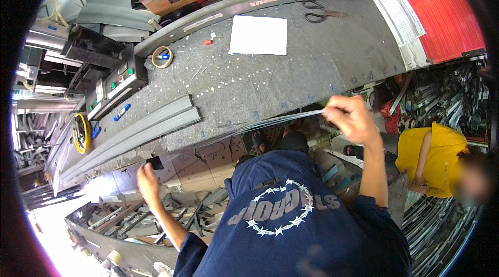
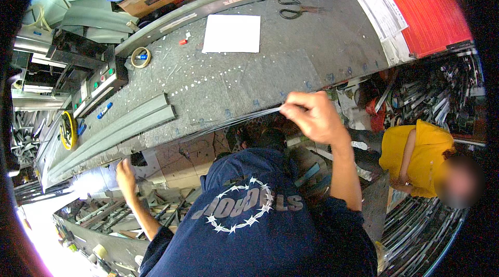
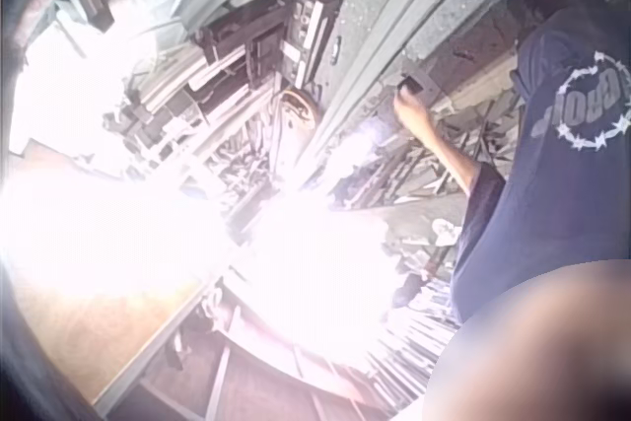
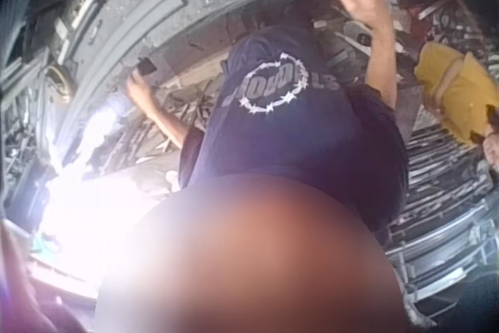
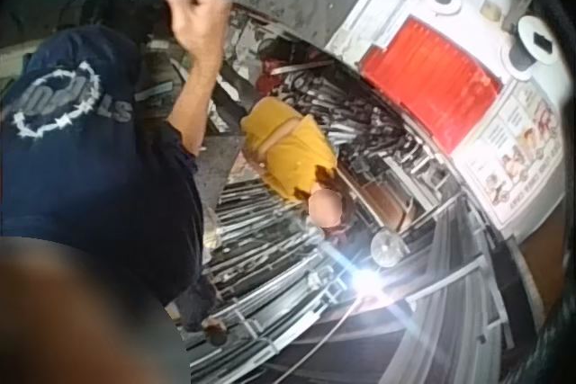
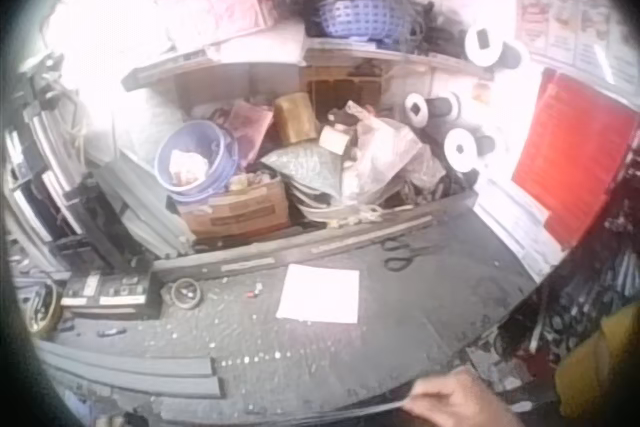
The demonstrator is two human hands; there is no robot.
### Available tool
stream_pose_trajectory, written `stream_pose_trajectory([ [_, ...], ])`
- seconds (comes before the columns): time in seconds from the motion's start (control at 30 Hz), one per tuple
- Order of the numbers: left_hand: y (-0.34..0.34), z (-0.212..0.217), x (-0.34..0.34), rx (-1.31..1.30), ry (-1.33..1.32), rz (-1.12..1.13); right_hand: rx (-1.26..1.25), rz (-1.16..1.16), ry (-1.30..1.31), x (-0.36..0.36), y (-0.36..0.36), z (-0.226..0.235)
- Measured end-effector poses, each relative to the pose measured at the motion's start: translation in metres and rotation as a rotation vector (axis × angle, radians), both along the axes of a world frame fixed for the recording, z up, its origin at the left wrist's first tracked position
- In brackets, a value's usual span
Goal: The person measures a metal profile with a string, then cuts the string with scissors. They continue to measure and cut multiple lengths of string, handling a small metal strip and a white paper on the workbench. The person repeatedly measures and cuts string segments while another person works nearby.
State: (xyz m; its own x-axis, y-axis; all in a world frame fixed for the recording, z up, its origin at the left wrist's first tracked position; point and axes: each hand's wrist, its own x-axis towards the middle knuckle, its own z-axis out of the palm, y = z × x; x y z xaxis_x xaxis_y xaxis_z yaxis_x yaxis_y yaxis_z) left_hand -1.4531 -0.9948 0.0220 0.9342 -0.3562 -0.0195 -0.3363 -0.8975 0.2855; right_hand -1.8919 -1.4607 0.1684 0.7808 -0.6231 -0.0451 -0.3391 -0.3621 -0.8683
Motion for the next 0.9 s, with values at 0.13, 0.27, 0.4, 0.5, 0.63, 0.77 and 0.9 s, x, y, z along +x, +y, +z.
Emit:
stream_pose_trajectory([
  [0.13, -0.158, 0.034, -0.111, -0.418, 0.372, -0.432, 0.042, 0.162, -0.034, 0.039, 0.039, 0.001],
  [0.27, -0.24, 0.084, -0.201, -0.78, 0.771, -0.808, 0.023, 0.263, 0.017, 0.064, 0.061, 0.002],
  [0.4, -0.253, 0.098, -0.231, -0.834, 0.957, -0.763, 0.092, 0.239, -0.086, 0.063, 0.068, 0.003],
  [0.5, -0.239, 0.095, -0.236, -0.835, 0.988, -0.69, 0.1, 0.329, -0.019, 0.059, 0.07, 0.004],
  [0.63, -0.221, 0.098, -0.242, -1.171, 1.512, -0.328, 0.055, 0.335, 0.0, 0.05, 0.06, 0.015],
  [0.77, -0.202, 0.111, -0.219, -1.352, 1.384, 0.023, -0.166, 0.167, 0.053, 0.028, 0.014, 0.043],
  [0.9, -0.191, 0.118, -0.202, -1.536, 1.376, -0.085, -0.417, 0.151, 0.103, 0.002, -0.029, 0.083],
])
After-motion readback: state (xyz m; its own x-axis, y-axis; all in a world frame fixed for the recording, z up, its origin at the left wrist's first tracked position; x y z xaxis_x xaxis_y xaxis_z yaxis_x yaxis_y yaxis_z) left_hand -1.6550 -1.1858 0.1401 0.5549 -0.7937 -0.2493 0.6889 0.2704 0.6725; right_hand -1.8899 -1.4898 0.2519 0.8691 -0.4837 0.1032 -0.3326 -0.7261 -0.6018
